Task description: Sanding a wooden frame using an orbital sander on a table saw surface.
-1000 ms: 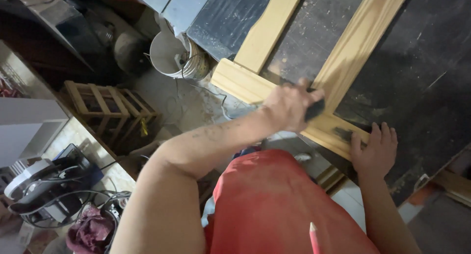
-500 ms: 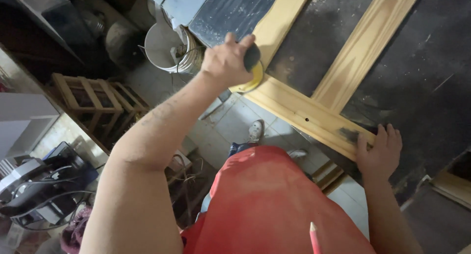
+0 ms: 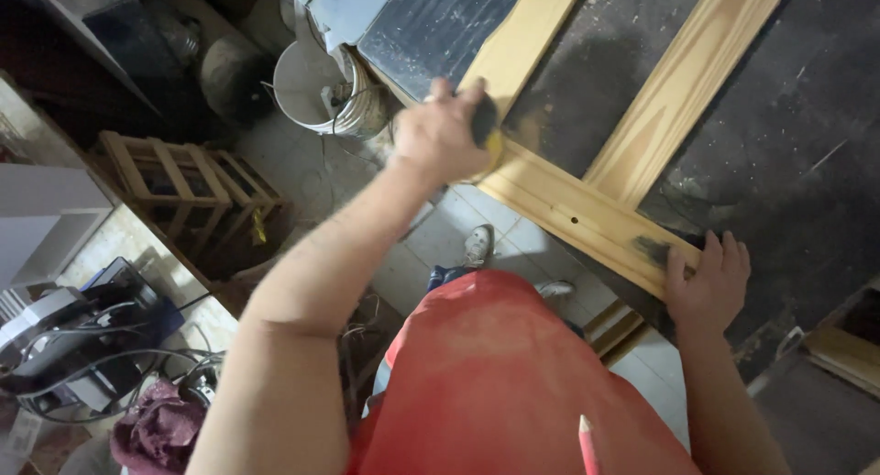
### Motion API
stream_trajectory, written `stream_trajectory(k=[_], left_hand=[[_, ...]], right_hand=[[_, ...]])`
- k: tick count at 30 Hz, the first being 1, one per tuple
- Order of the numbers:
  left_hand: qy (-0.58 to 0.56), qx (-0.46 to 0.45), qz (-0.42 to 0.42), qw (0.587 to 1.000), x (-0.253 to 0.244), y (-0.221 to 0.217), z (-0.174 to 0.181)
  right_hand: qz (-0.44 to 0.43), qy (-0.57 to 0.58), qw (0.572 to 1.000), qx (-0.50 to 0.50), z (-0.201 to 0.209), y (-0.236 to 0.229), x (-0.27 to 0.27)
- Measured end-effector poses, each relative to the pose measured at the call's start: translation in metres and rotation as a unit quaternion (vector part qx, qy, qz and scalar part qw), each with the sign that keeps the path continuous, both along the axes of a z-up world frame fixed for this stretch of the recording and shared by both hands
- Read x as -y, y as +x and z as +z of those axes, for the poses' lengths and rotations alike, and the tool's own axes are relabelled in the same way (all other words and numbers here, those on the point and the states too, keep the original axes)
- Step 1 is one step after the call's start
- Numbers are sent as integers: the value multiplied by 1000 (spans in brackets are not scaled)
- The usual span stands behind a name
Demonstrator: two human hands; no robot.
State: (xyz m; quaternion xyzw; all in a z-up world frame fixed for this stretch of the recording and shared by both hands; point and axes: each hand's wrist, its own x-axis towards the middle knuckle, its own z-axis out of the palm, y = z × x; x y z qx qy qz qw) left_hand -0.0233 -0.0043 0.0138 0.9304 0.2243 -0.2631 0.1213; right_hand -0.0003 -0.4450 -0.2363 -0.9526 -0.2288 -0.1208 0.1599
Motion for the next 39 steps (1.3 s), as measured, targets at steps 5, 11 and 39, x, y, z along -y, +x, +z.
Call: stream_trajectory(k=[5, 11, 39], left_hand=[[-49, 10, -59, 997, 68, 8, 4], [-89, 6, -167, 982, 127, 4, 1], [19, 38, 9, 999, -81, -42, -22]], right_hand=[[1, 3, 1000, -3, 3, -1, -1], [-20, -4, 999, -32, 0, 0, 1], [-22, -19, 999, -38, -2, -2, -1]])
